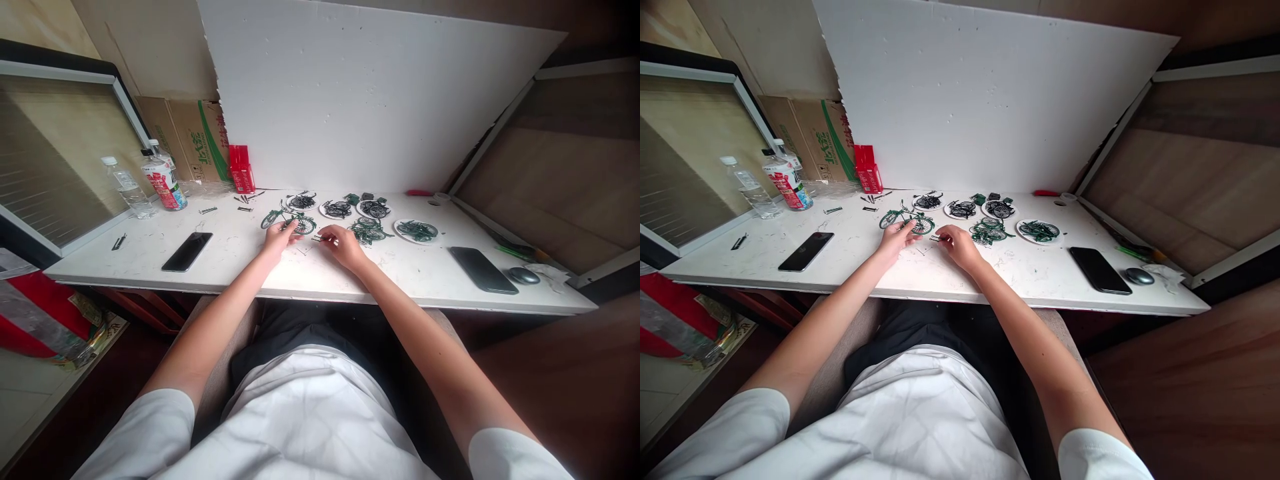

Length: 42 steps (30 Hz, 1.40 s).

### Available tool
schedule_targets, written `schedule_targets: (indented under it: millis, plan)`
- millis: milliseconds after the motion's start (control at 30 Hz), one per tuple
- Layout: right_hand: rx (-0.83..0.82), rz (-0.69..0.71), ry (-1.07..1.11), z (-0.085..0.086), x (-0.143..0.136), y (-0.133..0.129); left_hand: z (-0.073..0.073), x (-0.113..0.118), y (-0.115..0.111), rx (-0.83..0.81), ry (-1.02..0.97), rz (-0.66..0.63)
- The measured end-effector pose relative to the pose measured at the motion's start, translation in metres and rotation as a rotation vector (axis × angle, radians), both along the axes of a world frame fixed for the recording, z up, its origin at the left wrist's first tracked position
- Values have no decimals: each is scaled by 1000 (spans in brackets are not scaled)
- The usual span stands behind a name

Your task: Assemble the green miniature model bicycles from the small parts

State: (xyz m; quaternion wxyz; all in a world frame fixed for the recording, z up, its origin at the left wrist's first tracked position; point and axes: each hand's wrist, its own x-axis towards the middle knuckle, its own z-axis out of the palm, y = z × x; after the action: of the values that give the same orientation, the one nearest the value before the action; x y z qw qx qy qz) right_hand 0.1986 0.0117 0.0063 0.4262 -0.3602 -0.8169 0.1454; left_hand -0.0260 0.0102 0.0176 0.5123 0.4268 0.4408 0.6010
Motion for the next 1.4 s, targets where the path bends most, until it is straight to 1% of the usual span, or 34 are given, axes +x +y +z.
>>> schedule_targets:
  millis: [167,267,400,533,767,1000,1233,1400]
  plan:
    - [44,-21,108,-1,0,-1,-3,-2,3,-10,13,12]
    - [98,-50,132,-1,0,-1,-5,-2,5,1,37,10]
    - [155,-92,106,-1,0,-1,-6,0,5,20,54,12]
    - [165,-94,89,1,-1,-3,-5,2,3,15,72,10]
    - [191,-72,83,2,-2,-5,-4,3,0,-3,93,-36]
    - [221,-111,73,1,-2,-4,0,5,-4,-14,82,-68]
    - [235,-99,59,0,-1,-3,0,5,-3,-8,90,-99]
    - [274,-104,39,2,-2,-4,-1,5,-2,8,86,-106]
